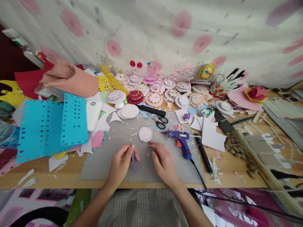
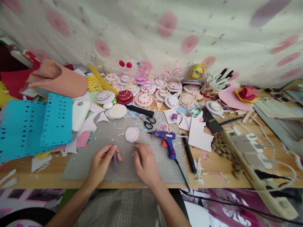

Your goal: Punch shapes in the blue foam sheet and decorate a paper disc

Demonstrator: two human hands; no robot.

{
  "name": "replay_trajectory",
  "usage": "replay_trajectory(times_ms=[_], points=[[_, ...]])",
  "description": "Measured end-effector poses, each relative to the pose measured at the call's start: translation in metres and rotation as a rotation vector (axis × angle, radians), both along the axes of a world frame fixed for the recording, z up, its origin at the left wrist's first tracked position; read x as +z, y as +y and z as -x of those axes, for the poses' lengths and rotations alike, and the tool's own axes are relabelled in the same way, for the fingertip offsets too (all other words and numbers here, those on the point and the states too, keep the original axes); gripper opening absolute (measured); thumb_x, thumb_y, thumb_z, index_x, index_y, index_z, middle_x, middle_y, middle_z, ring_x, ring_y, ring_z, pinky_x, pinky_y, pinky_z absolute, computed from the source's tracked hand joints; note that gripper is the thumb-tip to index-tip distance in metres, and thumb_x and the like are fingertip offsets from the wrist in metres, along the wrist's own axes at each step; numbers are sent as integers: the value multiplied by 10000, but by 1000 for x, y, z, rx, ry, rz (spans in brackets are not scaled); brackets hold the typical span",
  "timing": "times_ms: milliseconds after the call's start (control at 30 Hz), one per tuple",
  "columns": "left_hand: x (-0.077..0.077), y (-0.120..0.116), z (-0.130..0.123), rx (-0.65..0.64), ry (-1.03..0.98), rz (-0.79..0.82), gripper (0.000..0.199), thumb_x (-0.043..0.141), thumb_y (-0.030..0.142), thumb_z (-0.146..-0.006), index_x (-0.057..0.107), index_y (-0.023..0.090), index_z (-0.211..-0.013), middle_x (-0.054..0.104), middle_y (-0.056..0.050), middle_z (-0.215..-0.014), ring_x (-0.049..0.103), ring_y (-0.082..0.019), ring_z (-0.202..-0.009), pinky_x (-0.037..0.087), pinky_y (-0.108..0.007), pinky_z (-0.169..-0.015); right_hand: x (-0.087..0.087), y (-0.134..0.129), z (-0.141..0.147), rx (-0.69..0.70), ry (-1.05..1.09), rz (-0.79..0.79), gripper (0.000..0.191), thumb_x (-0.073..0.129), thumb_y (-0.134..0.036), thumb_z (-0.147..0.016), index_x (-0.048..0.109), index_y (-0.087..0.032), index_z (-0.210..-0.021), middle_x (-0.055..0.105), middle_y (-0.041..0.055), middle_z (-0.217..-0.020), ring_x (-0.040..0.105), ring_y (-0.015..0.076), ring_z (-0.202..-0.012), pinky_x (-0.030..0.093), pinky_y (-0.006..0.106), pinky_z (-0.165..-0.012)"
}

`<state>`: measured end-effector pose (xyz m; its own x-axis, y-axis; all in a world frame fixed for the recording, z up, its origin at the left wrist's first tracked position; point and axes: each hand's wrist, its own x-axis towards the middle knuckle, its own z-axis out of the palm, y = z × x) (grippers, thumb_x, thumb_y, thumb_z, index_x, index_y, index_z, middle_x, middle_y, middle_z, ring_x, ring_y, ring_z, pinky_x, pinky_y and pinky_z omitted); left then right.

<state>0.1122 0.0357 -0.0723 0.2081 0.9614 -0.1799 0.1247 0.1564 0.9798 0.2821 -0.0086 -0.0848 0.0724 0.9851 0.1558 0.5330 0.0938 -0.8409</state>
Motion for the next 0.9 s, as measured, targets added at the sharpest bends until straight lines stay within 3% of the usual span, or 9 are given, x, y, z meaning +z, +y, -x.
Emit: replay_trajectory(times_ms=[100, 167, 300, 367, 467, 633, 800, 900], points=[[-5, -1, 0, -43, 33, -17, 284, 503, 385, -917, 565, 182, -728, 566, 39, -521, 551, -125, -524, 446, -225, -588, -2, 0, 2, -5, -73, -58, 243, 426, -121, -884, 576, -187, -1063, 629, 124, -1153, 579, 228, -1064, 465, 385, -907], [-10, -4, -1, -65, 58, -24, 290, 495, 392, -914, 564, 182, -726, 539, 43, -501, 531, -125, -500, 434, -225, -560, 0, -3, -3, -98, -136, -131, 218, 423, -116, -882, 565, -186, -1032, 627, 118, -1084, 578, 224, -1030, 467, 377, -889], [-18, -10, 1, -109, 90, -57, 304, 483, 401, -917, 566, 179, -728, 511, 45, -490, 507, -121, -479, 418, -219, -529, 2, -13, -34, -565, -416, -219, 124, 528, -242, -862, 535, -168, -962, 576, 105, -909, 539, 267, -912, 444, 424, -833], [-21, -11, 3, -134, 91, -66, 297, 483, 396, -919, 567, 177, -737, 500, 50, -485, 493, -115, -466, 409, -213, -513, -3, -16, -50, -720, -573, -154, 302, 592, -387, -831, 523, -139, -988, 550, 126, -903, 516, 303, -899, 430, 467, -820], [-22, -11, 5, -158, 92, -79, 292, 482, 391, -921, 573, 177, -745, 485, 56, -470, 473, -108, -445, 396, -205, -494, -17, -16, -64, -704, -708, -33, 485, 578, -540, -805, 518, -102, -1002, 537, 145, -889, 507, 332, -882, 423, 499, -802], [-22, -12, 5, -196, 138, -114, 297, 469, 379, -925, 584, 177, -739, 491, 51, -478, 477, -105, -454, 391, -197, -501, -18, -11, -71, -677, -639, 49, 418, 520, -544, -824, 508, -139, -927, 532, 117, -835, 518, 306, -823, 440, 461, -753], [-23, -14, 4, -245, 145, -148, 300, 462, 373, -933, 610, 176, -762, 477, 55, -464, 467, -100, -440, 378, -195, -494, -1, -18, -52, -719, -242, -39, 440, 649, -469, -765, 429, -198, -1032, 532, 30, -827, 508, 174, -632, 430, 306, -583], [-23, -14, 4, -258, 151, -159, 290, 466, 361, -932, 617, 175, -769, 470, 59, -454, 455, -96, -428, 366, -195, -485, -8, -22, -31, -589, -15, -123, 365, 645, -371, -789, 388, -224, -1002, 504, -16, -788, 490, 133, -609, 408, 247, -547]])
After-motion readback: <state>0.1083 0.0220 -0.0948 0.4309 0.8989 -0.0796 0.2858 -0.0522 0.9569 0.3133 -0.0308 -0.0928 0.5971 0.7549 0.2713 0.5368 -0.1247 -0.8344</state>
